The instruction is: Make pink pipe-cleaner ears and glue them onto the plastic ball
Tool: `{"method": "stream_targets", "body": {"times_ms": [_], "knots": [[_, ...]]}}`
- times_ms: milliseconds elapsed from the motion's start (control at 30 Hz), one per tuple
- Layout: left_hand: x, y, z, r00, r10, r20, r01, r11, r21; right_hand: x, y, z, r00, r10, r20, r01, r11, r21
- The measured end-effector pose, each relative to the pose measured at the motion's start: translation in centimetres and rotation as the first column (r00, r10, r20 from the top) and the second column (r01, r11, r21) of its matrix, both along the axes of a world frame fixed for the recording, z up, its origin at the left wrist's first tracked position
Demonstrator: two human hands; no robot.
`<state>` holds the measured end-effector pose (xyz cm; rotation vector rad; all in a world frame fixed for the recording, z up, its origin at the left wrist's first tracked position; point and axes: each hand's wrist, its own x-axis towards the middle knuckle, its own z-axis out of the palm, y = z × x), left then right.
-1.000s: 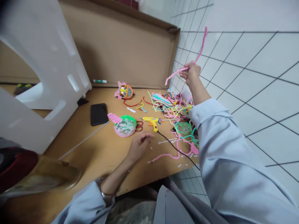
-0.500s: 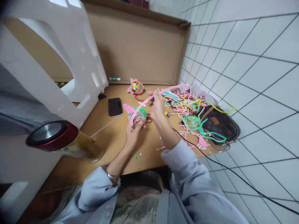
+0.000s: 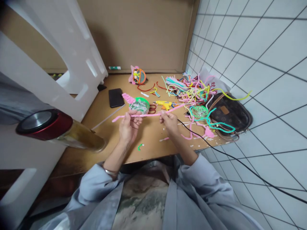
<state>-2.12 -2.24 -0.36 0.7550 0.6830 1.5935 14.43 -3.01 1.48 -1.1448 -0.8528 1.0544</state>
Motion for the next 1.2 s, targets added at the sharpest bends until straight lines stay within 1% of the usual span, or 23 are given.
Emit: {"method": "stream_targets", "body": {"times_ms": [67, 133, 267, 367, 467, 567, 633, 800, 900, 967, 1033, 1067, 1100, 1133, 1167, 1200], "knots": [[-0.8, -0.3, 0.2, 0.999, 0.028, 0.040, -0.026, 0.997, -0.067, 1.0, -0.6, 0.1, 0.997, -0.048, -0.053, 0.047, 0.999, -0.018], [-1.6, -0.7, 0.2, 0.997, 0.060, 0.045, -0.055, 0.992, -0.111, 1.5, -1.2, 0.2, 0.993, -0.076, -0.092, 0.075, 0.997, -0.024], [-2.5, -1.6, 0.0, 0.996, 0.079, 0.050, -0.068, 0.978, -0.198, 1.5, -2.1, 0.1, 0.984, -0.101, -0.143, 0.098, 0.995, -0.028], [-2.9, -2.0, 0.0, 0.990, 0.113, 0.078, -0.092, 0.967, -0.236, 1.3, -2.5, -0.3, 0.975, -0.137, -0.174, 0.131, 0.990, -0.046], [-3.5, -2.4, 0.2, 0.978, 0.146, 0.148, -0.103, 0.959, -0.265, 1.4, -2.6, -0.6, 0.968, -0.187, -0.169, 0.188, 0.982, -0.006], [-3.9, -2.7, 0.2, 0.973, 0.141, 0.182, -0.090, 0.959, -0.267, 1.6, -2.6, -0.8, 0.964, -0.217, -0.153, 0.228, 0.972, 0.055], [-4.0, -2.8, 0.1, 0.975, 0.143, 0.173, -0.093, 0.959, -0.267, 1.5, -2.7, -0.8, 0.965, -0.217, -0.146, 0.228, 0.971, 0.066], [-4.2, -2.6, -0.3, 0.967, 0.198, 0.158, -0.146, 0.945, -0.292, 1.1, -3.0, -0.5, 0.961, -0.245, -0.132, 0.259, 0.961, 0.100], [-4.4, -2.4, -1.0, 0.968, 0.219, 0.126, -0.173, 0.937, -0.304, 1.1, -2.9, -0.4, 0.956, -0.259, -0.135, 0.274, 0.956, 0.107], [-4.5, -2.2, -1.9, 0.972, 0.227, 0.060, -0.200, 0.936, -0.288, 1.1, -2.6, -0.3, 0.954, -0.261, -0.144, 0.277, 0.956, 0.099], [-4.7, -2.2, -2.9, 0.971, 0.227, -0.075, -0.239, 0.946, -0.220, 1.1, -2.4, -0.3, 0.953, -0.260, -0.153, 0.276, 0.956, 0.094], [-4.9, -2.2, -3.3, 0.954, 0.235, -0.186, -0.265, 0.951, -0.159, 1.0, -2.3, -0.4, 0.955, -0.254, -0.154, 0.269, 0.959, 0.091], [-5.0, -2.4, -3.7, 0.911, 0.255, -0.325, -0.295, 0.952, -0.081, 0.8, -2.3, -0.4, 0.959, -0.240, -0.149, 0.255, 0.963, 0.087], [-5.1, -2.6, -3.9, 0.827, 0.299, -0.476, -0.329, 0.944, 0.021, 0.5, -2.4, -0.5, 0.966, -0.217, -0.140, 0.229, 0.970, 0.081], [-5.2, -3.0, -3.9, 0.698, 0.349, -0.625, -0.339, 0.930, 0.141, 0.2, -2.5, -0.6, 0.975, -0.183, -0.129, 0.193, 0.978, 0.073], [-5.2, -3.3, -3.9, 0.540, 0.402, -0.740, -0.320, 0.911, 0.262, -0.1, -2.6, -0.7, 0.982, -0.145, -0.117, 0.153, 0.986, 0.064]]}}
